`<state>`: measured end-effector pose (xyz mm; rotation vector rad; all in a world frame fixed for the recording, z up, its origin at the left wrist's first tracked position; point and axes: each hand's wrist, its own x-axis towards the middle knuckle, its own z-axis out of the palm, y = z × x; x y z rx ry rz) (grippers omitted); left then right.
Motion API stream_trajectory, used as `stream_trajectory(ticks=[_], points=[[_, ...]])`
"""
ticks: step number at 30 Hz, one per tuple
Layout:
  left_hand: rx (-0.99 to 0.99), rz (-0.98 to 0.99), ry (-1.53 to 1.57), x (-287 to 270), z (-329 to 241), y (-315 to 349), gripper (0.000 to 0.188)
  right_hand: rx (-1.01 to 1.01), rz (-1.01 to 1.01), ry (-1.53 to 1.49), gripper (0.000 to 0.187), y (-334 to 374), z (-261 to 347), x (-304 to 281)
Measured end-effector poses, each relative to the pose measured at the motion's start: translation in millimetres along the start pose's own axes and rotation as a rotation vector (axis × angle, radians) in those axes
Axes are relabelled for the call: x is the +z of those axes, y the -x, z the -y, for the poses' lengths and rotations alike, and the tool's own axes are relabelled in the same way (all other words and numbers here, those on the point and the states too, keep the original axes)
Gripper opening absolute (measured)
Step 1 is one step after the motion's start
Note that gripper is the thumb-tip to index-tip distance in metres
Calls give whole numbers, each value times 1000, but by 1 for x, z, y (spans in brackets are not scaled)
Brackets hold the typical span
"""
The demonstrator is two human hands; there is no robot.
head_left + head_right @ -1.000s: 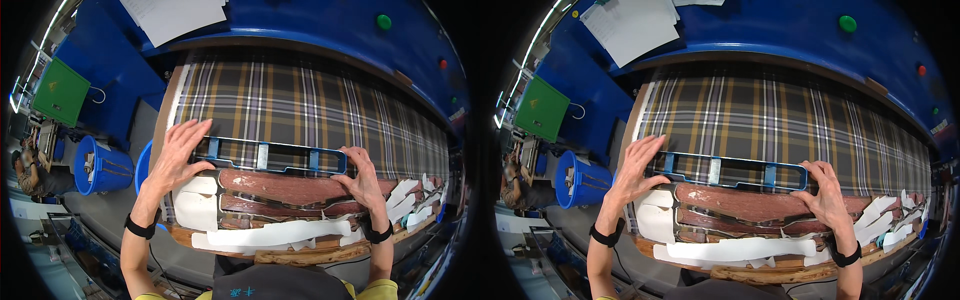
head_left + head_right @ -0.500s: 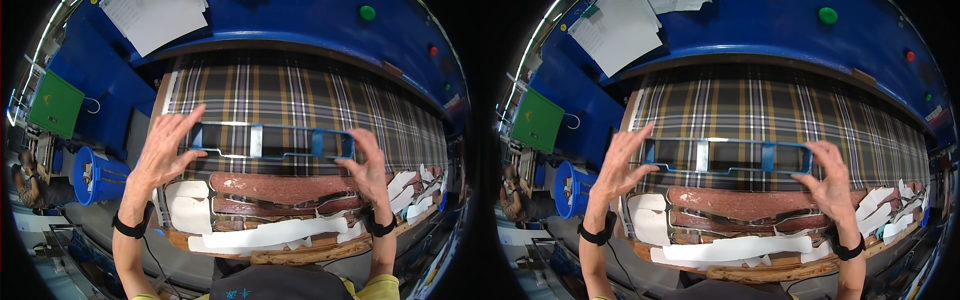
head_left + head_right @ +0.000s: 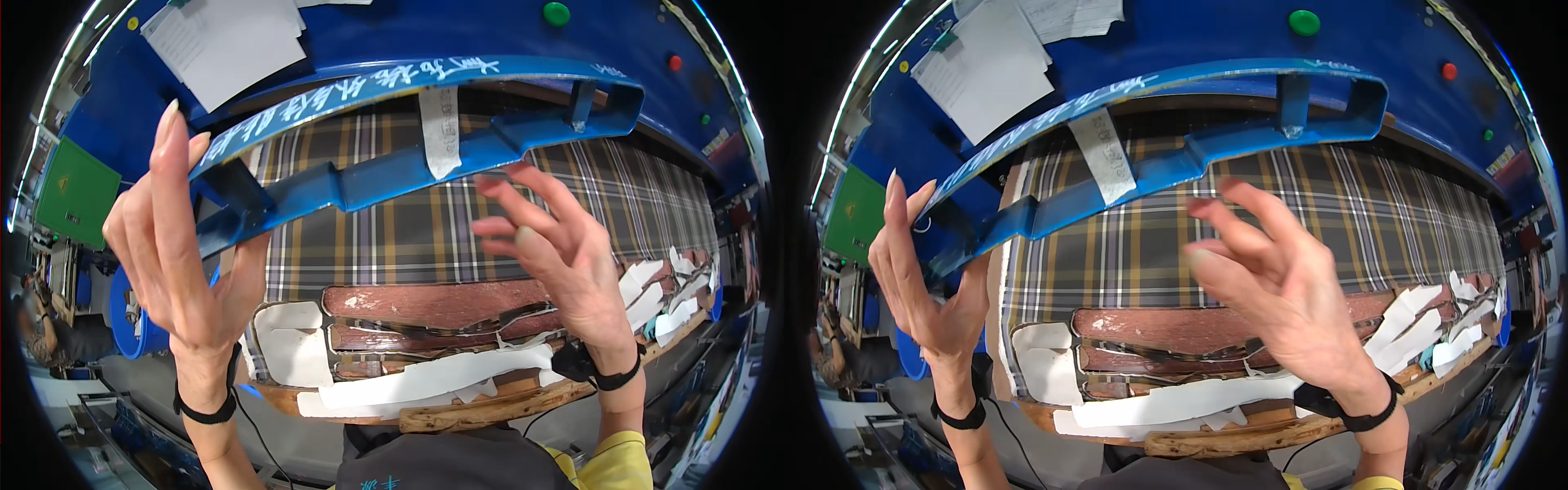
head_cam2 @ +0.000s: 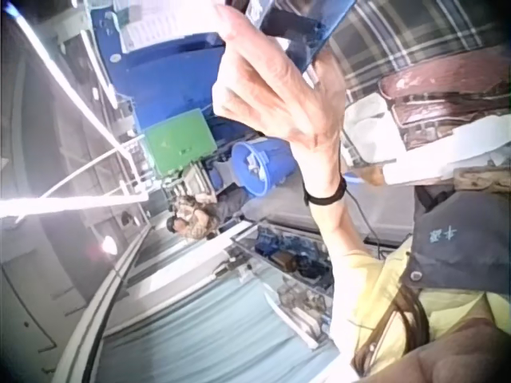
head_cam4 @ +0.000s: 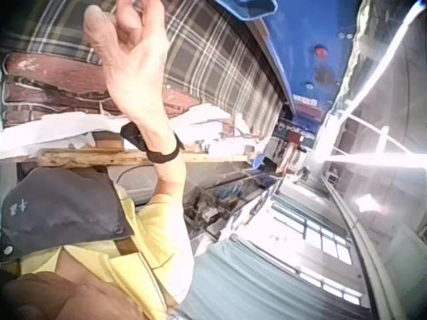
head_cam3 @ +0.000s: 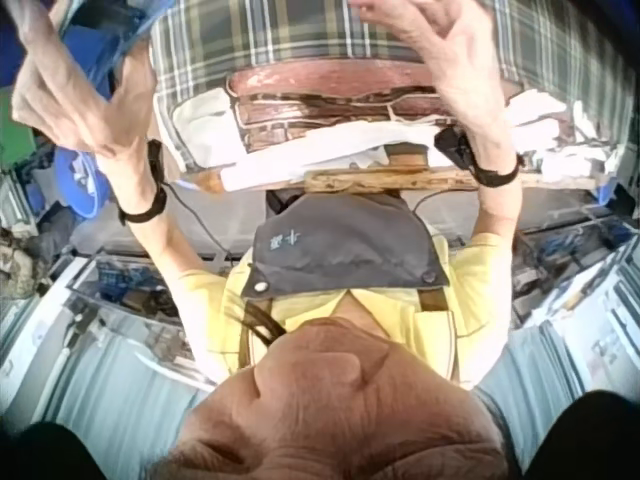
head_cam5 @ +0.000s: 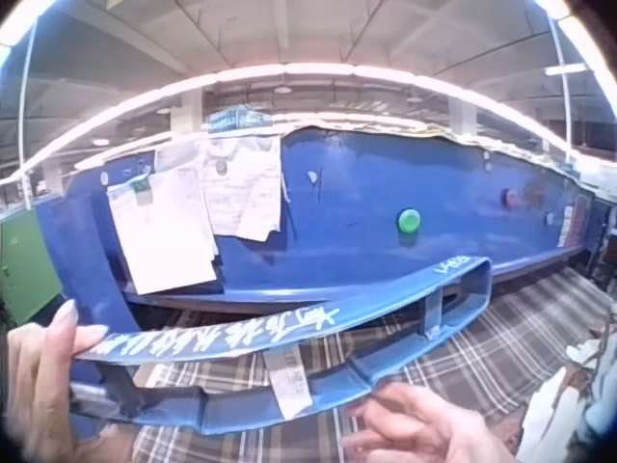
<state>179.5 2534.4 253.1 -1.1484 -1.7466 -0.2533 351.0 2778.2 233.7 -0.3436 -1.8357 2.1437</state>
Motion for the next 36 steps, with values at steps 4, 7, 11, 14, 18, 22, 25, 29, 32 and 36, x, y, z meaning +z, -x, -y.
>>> stream_trajectory(ticks=[4, 7, 11, 14, 18, 22, 25, 29, 32, 36], points=[[38, -8, -23, -7, -4, -1, 96, -56, 47, 85, 53, -8, 15, 6], [4, -34, -27, -10, -10, -5, 97, -105, 49, 80, 56, -8, 22, 4], [-41, -81, -8, -11, -11, -8, 96, -214, 10, 99, 61, -7, 25, 5], [-63, -98, 7, -14, -12, -11, 95, -227, -17, 131, 65, -7, 27, 3], [-57, -96, 18, -16, -12, -11, 93, -174, -40, 197, 64, -5, 29, 5], [19, -46, -50, -20, -20, -14, 78, 3, 85, -289, 63, -8, 20, 9], [63, -79, -104, -12, -33, -14, 59, 193, 115, -764, 68, -23, 5, 7], [86, -153, -143, 7, -48, -18, 40, 256, 49, -1028, 70, -39, 9, 16], [100, -207, -178, 24, -53, -12, 34, 262, -15, -1042, 59, -53, 5, 21], [144, -84, -4, 4, -52, -15, 40, 145, -47, -1002, 38, -73, 8, -3]])
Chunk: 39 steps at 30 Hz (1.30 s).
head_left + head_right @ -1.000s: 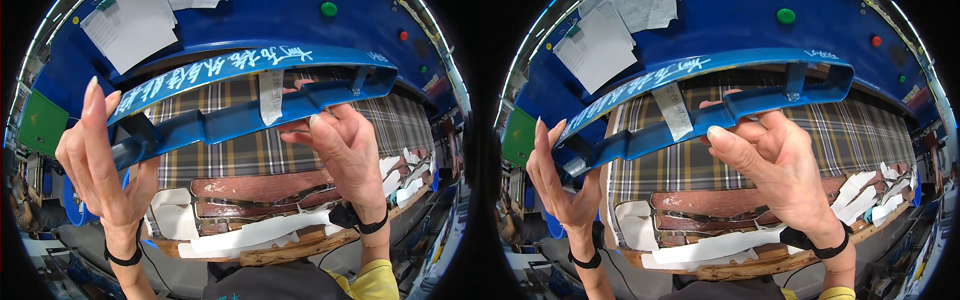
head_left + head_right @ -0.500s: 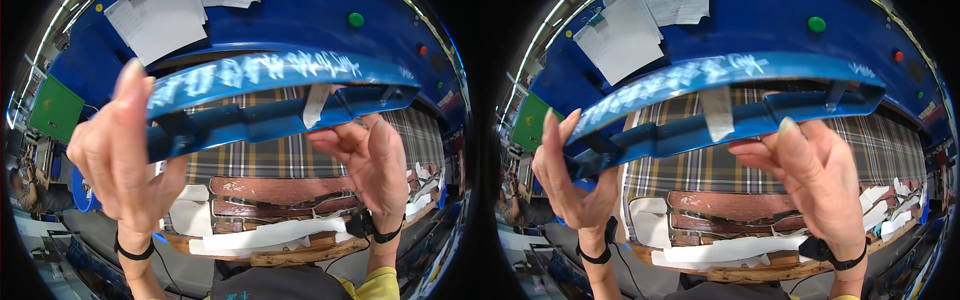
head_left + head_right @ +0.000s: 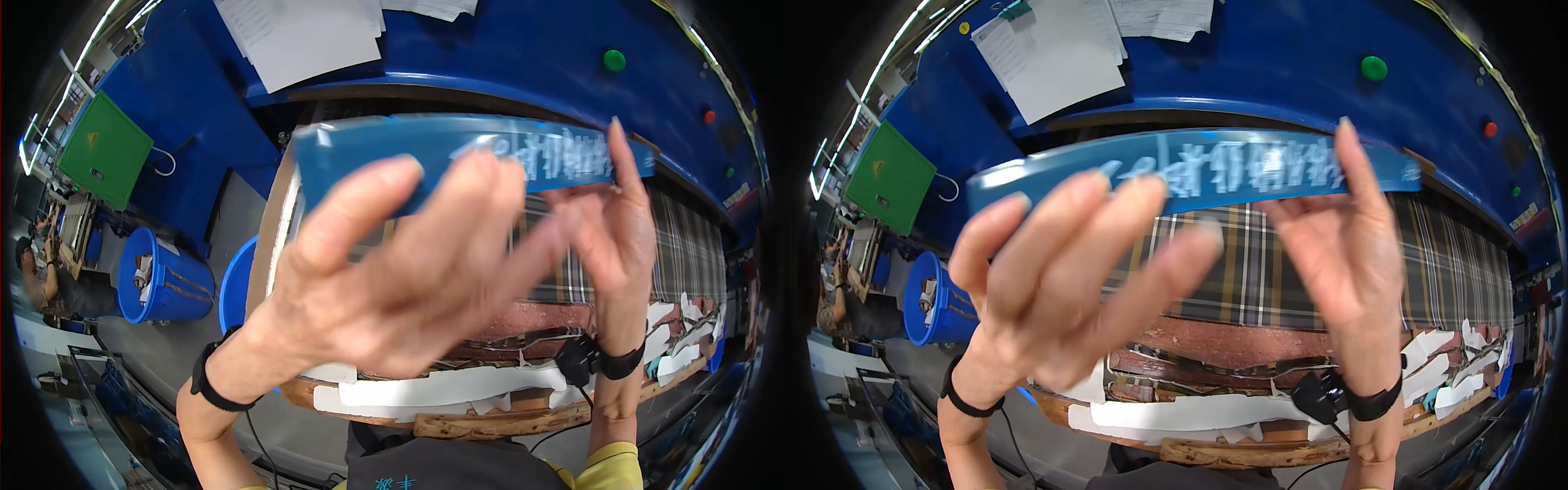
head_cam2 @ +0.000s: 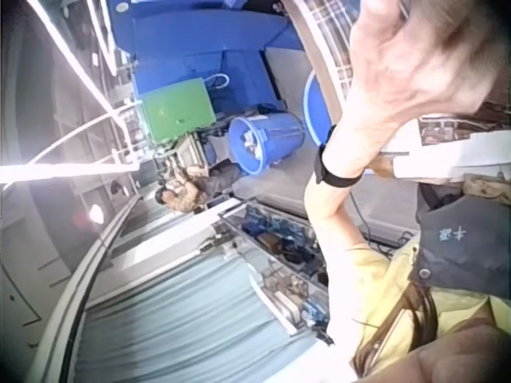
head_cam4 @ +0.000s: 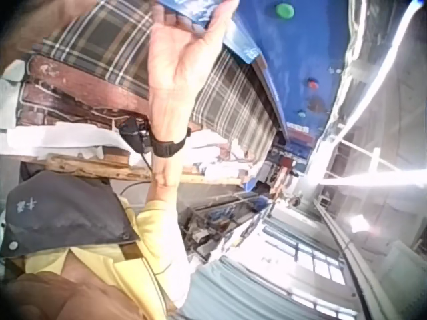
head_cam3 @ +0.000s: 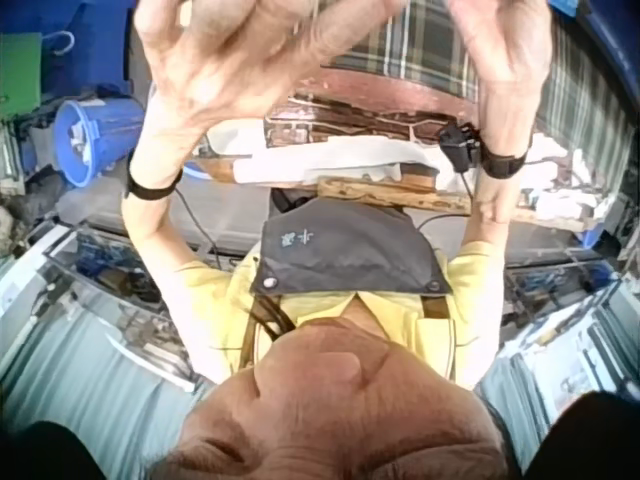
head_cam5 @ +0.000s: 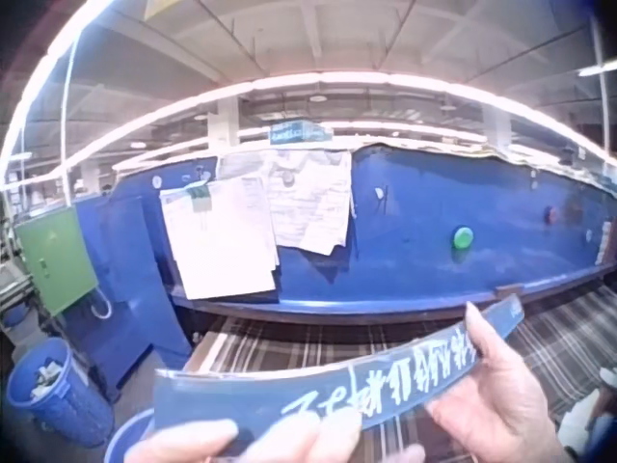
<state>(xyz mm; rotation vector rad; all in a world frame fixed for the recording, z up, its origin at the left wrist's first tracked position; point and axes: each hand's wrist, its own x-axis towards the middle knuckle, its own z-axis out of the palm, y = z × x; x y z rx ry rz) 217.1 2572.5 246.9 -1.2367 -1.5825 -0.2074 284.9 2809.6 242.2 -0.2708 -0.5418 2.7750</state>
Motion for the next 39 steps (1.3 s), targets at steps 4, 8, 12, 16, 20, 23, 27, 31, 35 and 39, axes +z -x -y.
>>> stream_trajectory(ticks=[4, 8, 12, 16, 20, 23, 27, 31, 35, 39], points=[[-114, 143, 354, -48, 27, 35, 43, -239, 209, 368, 30, -6, 42, -10], [-886, 244, 460, -32, 54, 98, 49, -599, 54, 1011, 62, 5, 81, -16], [-1124, 525, 668, -24, 59, 170, 60, -759, -52, 1480, 62, 0, 69, -18], [-1276, 630, 798, -11, 53, 191, 72, -764, 355, 2102, 75, 7, 2, -10], [-1261, 651, 859, -3, 52, 210, 82, -607, 669, 2194, 66, -5, -65, -45], [-1231, 649, 882, -2, 53, 210, 88, -553, 722, 2274, 66, -11, -97, -60], [-1195, 666, 886, -2, 58, 214, 97, -573, 822, 2328, 65, -17, -127, -64], [-1162, 668, 851, 0, 57, 217, 100, -624, 881, 2363, 66, -24, -146, -69], [-1195, 699, 854, 0, 56, 218, 102, -661, 898, 2372, 67, -28, -153, -75], [-1140, 695, 854, 3, 57, 217, 102, -671, 900, 2369, 66, -28, -154, -78]])
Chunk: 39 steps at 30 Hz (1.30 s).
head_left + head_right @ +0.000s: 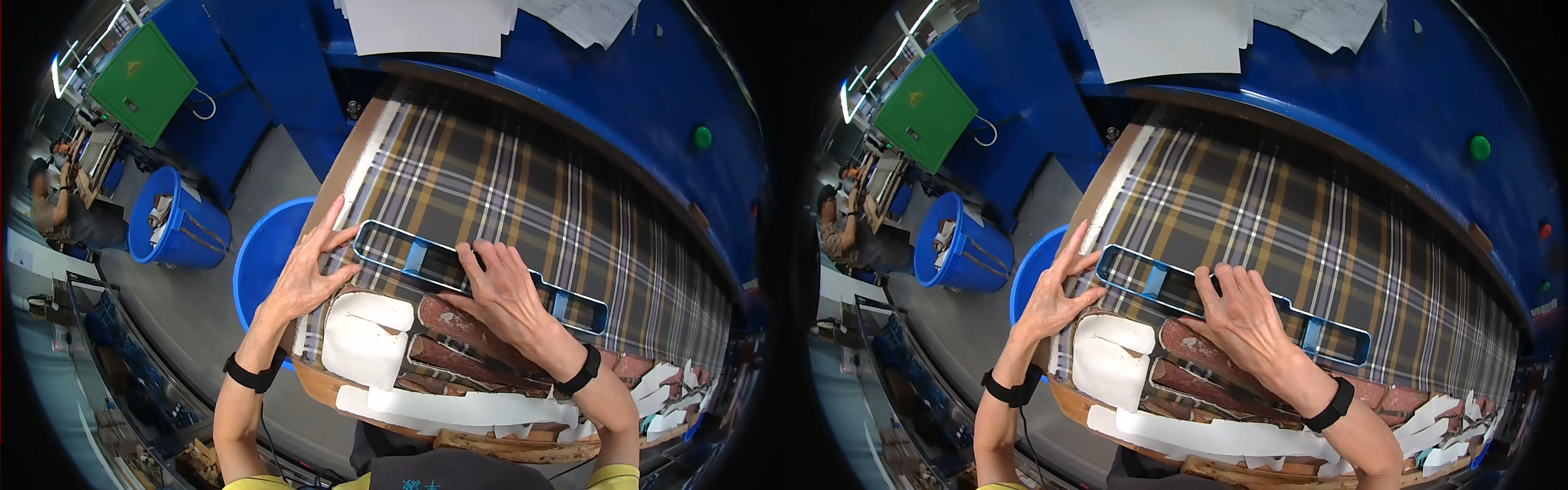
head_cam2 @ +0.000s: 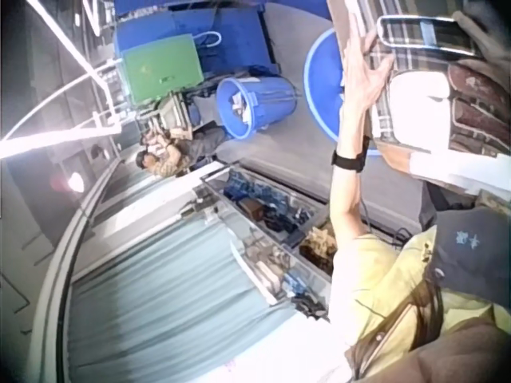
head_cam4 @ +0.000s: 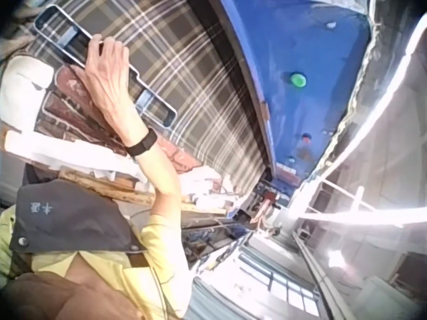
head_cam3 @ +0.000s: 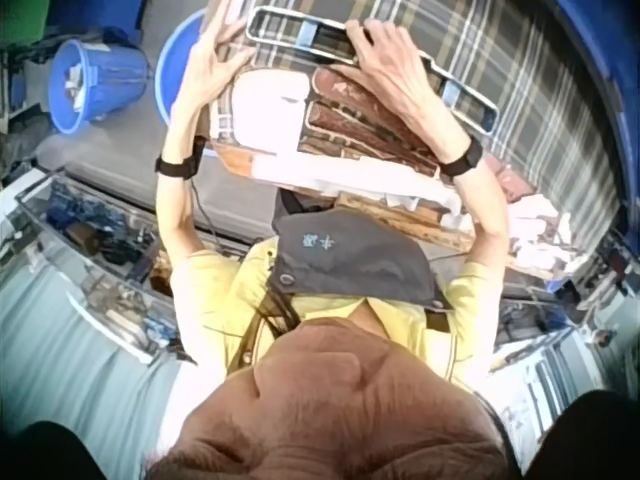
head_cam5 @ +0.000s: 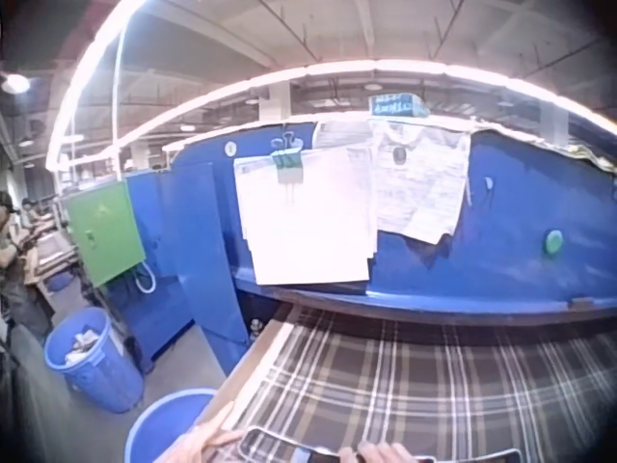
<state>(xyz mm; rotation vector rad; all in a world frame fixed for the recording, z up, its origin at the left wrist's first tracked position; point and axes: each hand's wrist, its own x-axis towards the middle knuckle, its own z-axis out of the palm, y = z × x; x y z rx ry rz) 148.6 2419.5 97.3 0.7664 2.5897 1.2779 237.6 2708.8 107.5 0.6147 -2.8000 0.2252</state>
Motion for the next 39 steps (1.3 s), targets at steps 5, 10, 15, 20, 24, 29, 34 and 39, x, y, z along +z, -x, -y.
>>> stream_trajectory(ticks=[5, 10, 15, 20, 24, 29, 34, 39], points=[[37, 12, -45, 2, 0, -2, 98, -9, -16, -7, 66, 1, 0, 5], [37, 4, -10, 2, 3, -3, 90, 23, 5, -51, 71, 3, 2, 9], [54, -10, -58, 8, -1, -8, 88, 54, -51, -127, 75, 10, -4, 6], [54, -52, -116, 9, -3, -1, 83, 308, 140, -277, 96, 53, -33, -82], [66, -80, -85, 15, 3, -2, 82, 676, 267, -344, 100, 136, -69, -113], [10, -53, -61, 16, 0, -5, 81, 768, 100, -509, 83, 179, -67, -104], [46, -68, -46, 16, 4, -3, 75, 762, -11, -480, 63, 180, -71, -84], [-43, -42, 61, 15, 3, -3, 74, 774, -20, -539, 60, 183, -65, -83]])
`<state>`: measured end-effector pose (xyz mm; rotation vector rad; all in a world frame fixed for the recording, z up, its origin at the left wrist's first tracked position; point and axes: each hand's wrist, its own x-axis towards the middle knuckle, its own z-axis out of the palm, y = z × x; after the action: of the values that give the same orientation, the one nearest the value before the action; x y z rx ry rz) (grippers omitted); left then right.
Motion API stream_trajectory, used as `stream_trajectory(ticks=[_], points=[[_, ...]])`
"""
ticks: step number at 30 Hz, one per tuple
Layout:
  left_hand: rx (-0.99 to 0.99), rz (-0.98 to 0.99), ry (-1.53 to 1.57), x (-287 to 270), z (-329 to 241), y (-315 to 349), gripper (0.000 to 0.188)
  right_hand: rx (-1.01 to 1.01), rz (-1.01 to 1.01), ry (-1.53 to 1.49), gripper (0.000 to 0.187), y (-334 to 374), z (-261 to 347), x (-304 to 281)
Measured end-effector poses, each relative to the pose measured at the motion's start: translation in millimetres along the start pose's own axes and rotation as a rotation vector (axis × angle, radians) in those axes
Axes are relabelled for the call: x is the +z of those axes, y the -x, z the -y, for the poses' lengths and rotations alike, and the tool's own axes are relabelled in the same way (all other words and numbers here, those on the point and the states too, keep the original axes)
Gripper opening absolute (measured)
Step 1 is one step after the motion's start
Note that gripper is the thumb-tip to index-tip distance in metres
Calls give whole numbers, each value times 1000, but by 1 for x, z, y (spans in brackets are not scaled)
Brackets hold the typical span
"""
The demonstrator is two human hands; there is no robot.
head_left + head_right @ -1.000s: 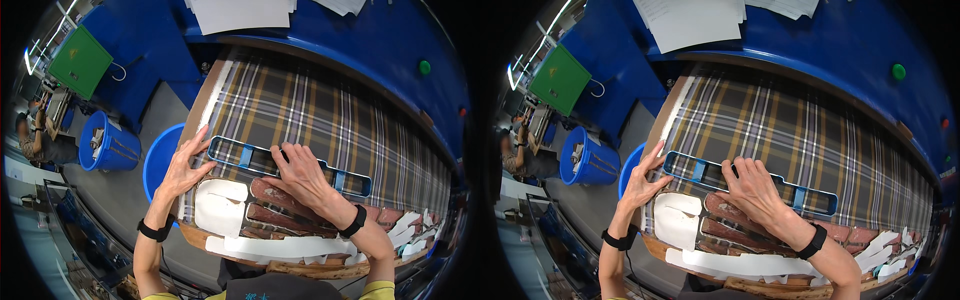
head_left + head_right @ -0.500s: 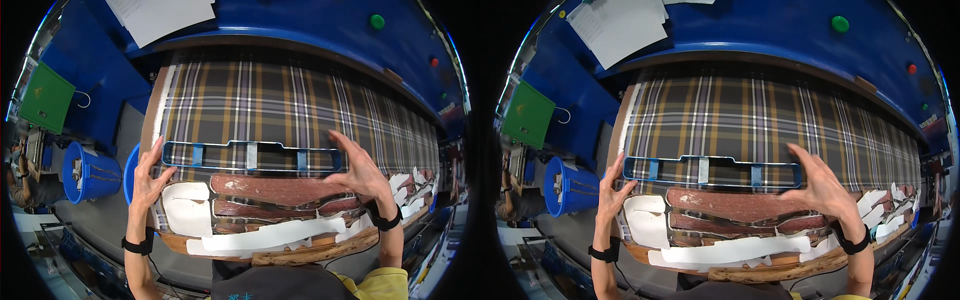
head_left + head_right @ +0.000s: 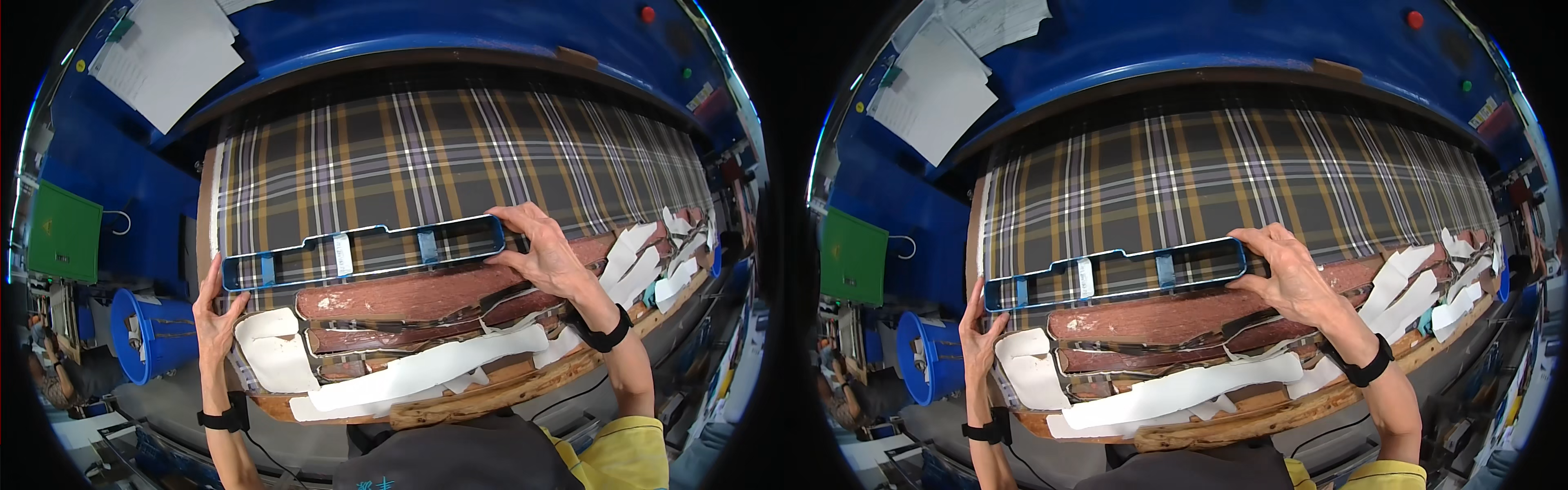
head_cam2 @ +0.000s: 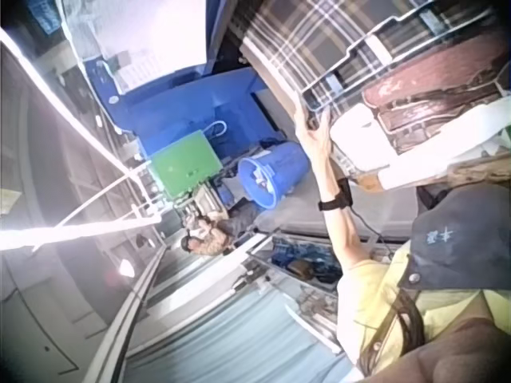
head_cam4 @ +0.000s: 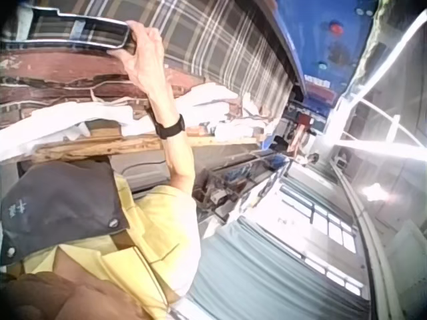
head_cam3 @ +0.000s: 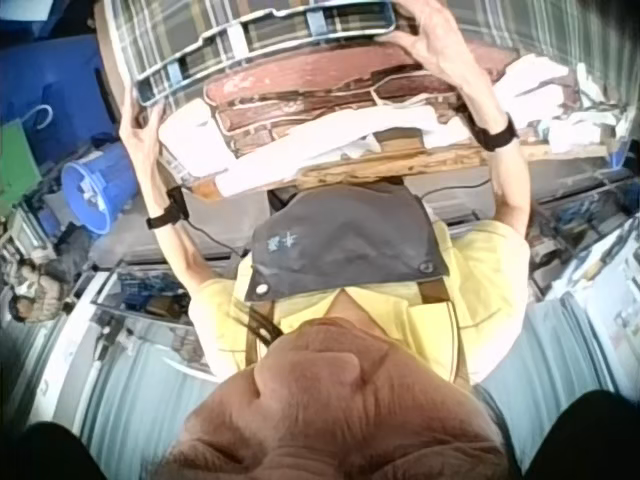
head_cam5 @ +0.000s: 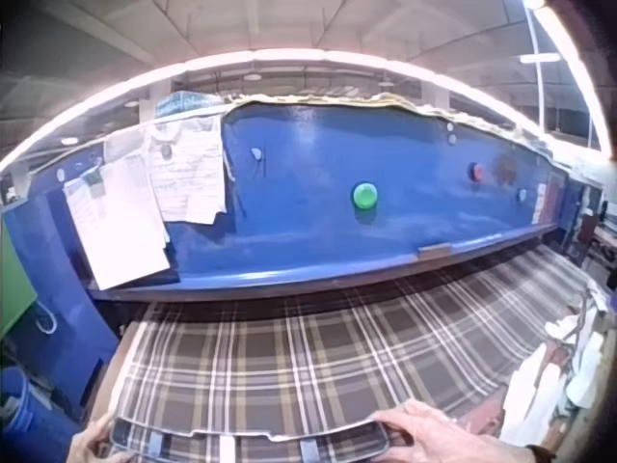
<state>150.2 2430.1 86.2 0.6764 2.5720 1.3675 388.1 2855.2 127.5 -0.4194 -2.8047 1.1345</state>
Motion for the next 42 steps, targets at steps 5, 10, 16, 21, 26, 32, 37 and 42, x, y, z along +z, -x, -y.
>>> stream_trajectory(ticks=[5, 10, 16, 21, 26, 32, 37, 42], points=[[2, 15, -14, 2, 3, -3, 73, -7, -14, -12, 60, 6, -5, 0], [-32, 16, -25, -1, 8, 0, 72, -20, 29, 47, 59, 4, -6, -5], [9, 32, 113, 2, 9, 0, 71, -138, 14, 54, 57, 5, -22, -2], [34, 40, 99, 4, 5, -1, 73, -239, -72, 42, 55, 8, -33, 2], [15, 43, 140, 4, 2, 1, 73, -224, -66, 40, 55, 4, -31, 4], [34, 35, 141, 4, 7, 0, 73, -228, -43, 50, 56, 2, -32, 4], [49, 18, 132, 8, -3, 2, 74, -246, -67, 54, 57, 3, -36, 6], [38, 25, 133, 11, -5, 1, 74, -230, -63, 74, 58, 6, -37, 2]])
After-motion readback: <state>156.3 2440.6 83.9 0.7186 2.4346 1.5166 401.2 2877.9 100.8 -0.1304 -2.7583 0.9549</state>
